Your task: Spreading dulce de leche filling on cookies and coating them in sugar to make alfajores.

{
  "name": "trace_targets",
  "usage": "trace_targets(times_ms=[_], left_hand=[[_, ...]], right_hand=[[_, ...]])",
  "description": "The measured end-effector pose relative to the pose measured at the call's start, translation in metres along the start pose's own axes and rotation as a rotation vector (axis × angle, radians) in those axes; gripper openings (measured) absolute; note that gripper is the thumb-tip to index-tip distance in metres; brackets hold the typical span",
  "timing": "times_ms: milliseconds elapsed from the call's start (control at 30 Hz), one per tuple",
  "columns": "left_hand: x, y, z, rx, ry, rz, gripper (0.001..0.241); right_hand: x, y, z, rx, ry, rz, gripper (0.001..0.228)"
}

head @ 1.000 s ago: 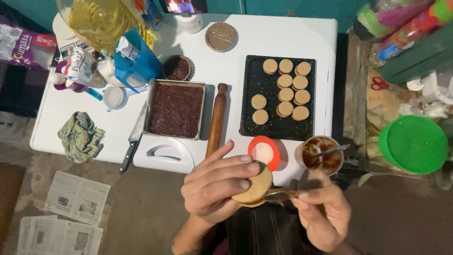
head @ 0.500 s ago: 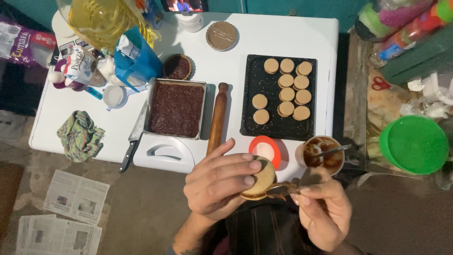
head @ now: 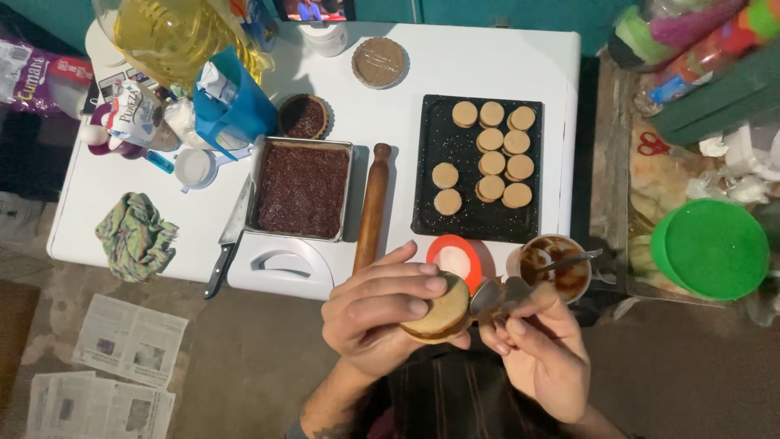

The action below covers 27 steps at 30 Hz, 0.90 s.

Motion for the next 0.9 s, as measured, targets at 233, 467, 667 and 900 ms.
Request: trace_targets(times_ms=[233, 467, 667, 900], left_hand=[[-0.003, 0.007, -0.011, 0.005, -0.05, -0.065, 0.036], [0.002, 0.015, -0.011, 0.05, -0.053, -0.233, 0.023], [0.001, 0.013, -0.008, 0.047, -0.04, -0.192, 0.023], [-0.001, 0.011, -0.005, 0.069, -0.026, -0.146, 0.026]], right_hand=[[0.015, -0.015, 0.001, -0.259, -0.169, 0.309, 0.016], [0.026, -0.027, 0.01, -0.62, -0.248, 0.808, 0.014], [0.002, -0.018, 0.011, -0.34, -0.118, 0.393, 0.017], [-0.004, -0.013, 0.01, -0.109, -0.016, 0.172, 0.016]])
Point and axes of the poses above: each hand's wrist, its own z-axis away from the middle knuckle, its own x-axis out of the palm, y = z × x, the point moved 5 cm from there along -z, towards the middle knuckle, and after that the axes turned 14 degrees about -x, right-handed, at the moved point
